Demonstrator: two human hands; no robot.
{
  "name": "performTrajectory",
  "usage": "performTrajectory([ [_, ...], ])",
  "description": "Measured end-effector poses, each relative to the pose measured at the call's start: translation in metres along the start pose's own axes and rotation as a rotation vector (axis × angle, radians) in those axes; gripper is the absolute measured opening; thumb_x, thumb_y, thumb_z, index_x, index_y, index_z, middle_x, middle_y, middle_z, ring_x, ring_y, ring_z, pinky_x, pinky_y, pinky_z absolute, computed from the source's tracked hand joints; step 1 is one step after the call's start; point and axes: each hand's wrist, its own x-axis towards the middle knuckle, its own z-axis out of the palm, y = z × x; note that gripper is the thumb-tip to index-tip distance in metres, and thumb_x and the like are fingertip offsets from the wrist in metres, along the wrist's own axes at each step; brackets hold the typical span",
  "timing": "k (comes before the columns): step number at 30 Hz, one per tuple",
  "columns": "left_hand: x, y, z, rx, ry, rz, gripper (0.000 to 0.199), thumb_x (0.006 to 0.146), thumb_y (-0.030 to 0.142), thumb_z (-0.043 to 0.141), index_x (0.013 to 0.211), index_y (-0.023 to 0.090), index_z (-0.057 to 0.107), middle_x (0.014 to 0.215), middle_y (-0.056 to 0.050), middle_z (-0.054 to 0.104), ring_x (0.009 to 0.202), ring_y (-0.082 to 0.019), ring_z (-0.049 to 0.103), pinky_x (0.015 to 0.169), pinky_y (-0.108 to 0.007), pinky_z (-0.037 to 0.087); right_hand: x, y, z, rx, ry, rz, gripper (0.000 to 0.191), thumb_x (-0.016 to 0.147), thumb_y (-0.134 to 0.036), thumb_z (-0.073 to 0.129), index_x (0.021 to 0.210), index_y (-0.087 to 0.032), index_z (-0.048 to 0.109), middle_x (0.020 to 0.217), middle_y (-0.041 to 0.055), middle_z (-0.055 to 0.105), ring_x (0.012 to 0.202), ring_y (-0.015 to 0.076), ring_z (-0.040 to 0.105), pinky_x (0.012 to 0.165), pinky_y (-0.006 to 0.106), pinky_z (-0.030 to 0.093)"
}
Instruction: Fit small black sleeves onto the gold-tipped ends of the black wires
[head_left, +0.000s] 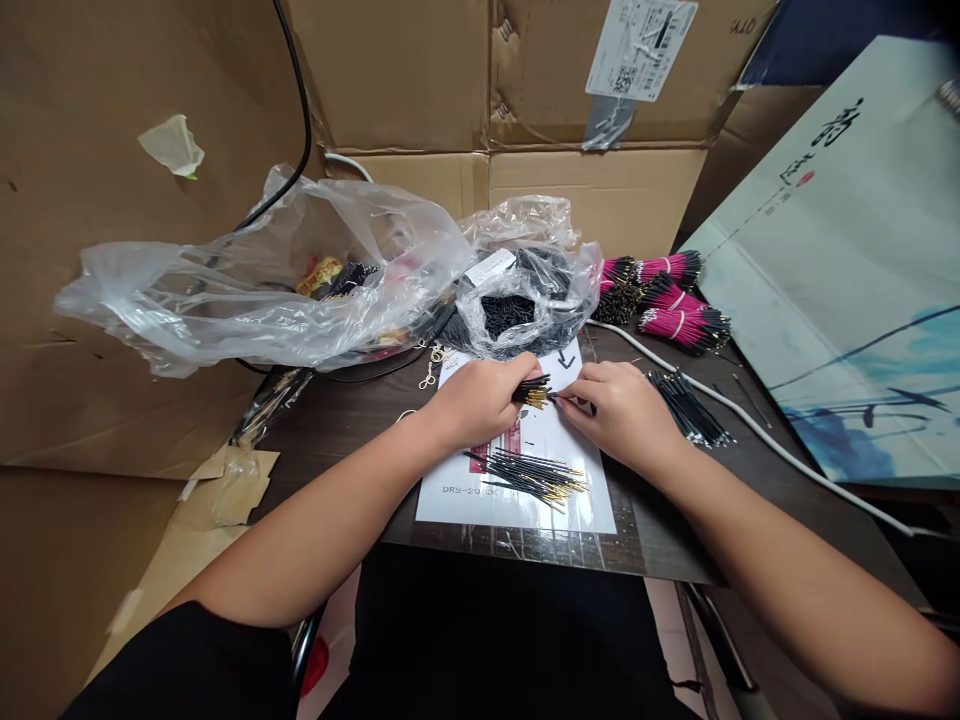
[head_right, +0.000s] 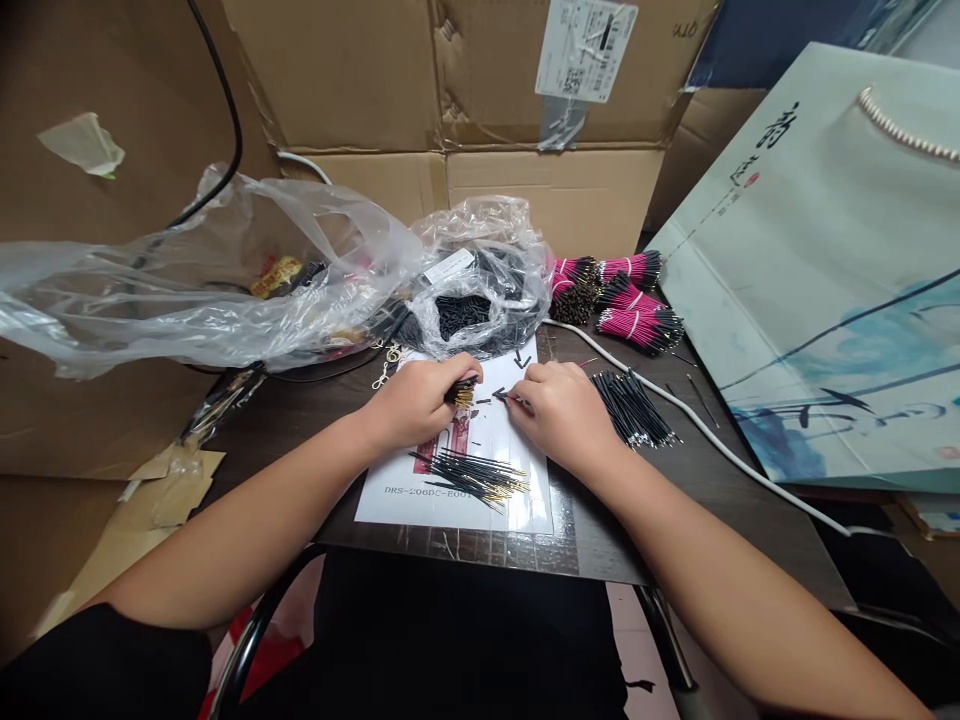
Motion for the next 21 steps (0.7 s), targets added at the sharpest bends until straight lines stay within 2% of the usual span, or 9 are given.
performTrajectory([
  [6,0.000,-0.001,0.000,-0.009,0.019,0.026,0.032,0.074,0.014,0.042,0.103,0.021,0.055,0.082,-0.002,0.067,0.074,-0.020,0.063,0.065,-0.028,0.043,0.002,-0.011,0.013,-0.057,0.007,0.005,0.025,0.091,-0.029,0.048,0.076,-0.019,0.065,0.072,0.0023,0.060,0.073,0.0164,0.052,0.069,0.032,0.029],
  [12,0.001,0.000,0.001,0.040,0.008,0.020,0.032,0.075,0.014,0.043,0.103,0.021,0.054,0.082,-0.002,0.068,0.075,-0.021,0.065,0.062,-0.029,0.043,0.005,-0.011,0.013,-0.076,0.042,-0.037,0.022,0.090,-0.026,0.048,0.075,-0.016,0.061,0.073,0.0041,0.058,0.073,0.0171,0.051,0.069,0.032,0.032],
  [14,0.000,0.000,0.002,0.048,0.009,0.021,0.032,0.075,0.015,0.043,0.105,0.021,0.053,0.086,-0.003,0.069,0.077,-0.022,0.066,0.063,-0.029,0.044,0.004,-0.009,0.009,0.001,0.095,-0.055,0.019,0.090,-0.026,0.049,0.081,-0.016,0.062,0.076,0.0048,0.058,0.075,0.0173,0.050,0.070,0.032,0.035],
  [18,-0.001,0.003,0.003,0.077,0.007,0.022,0.036,0.079,0.019,0.044,0.115,0.020,0.051,0.083,-0.004,0.070,0.076,-0.023,0.067,0.062,-0.029,0.045,0.001,-0.009,-0.004,0.191,0.298,-0.105,0.012,0.087,-0.022,0.054,0.091,-0.015,0.062,0.083,0.0057,0.058,0.077,0.0165,0.050,0.073,0.032,0.040],
  [21,-0.003,0.007,0.003,0.090,0.004,0.076,0.030,0.084,0.024,0.044,0.113,0.019,0.052,0.079,-0.003,0.070,0.074,-0.022,0.067,0.059,-0.028,0.045,-0.003,-0.013,-0.010,0.204,0.399,-0.137,0.011,0.083,-0.019,0.059,0.093,-0.015,0.062,0.084,0.0062,0.059,0.078,0.0172,0.050,0.072,0.033,0.041],
])
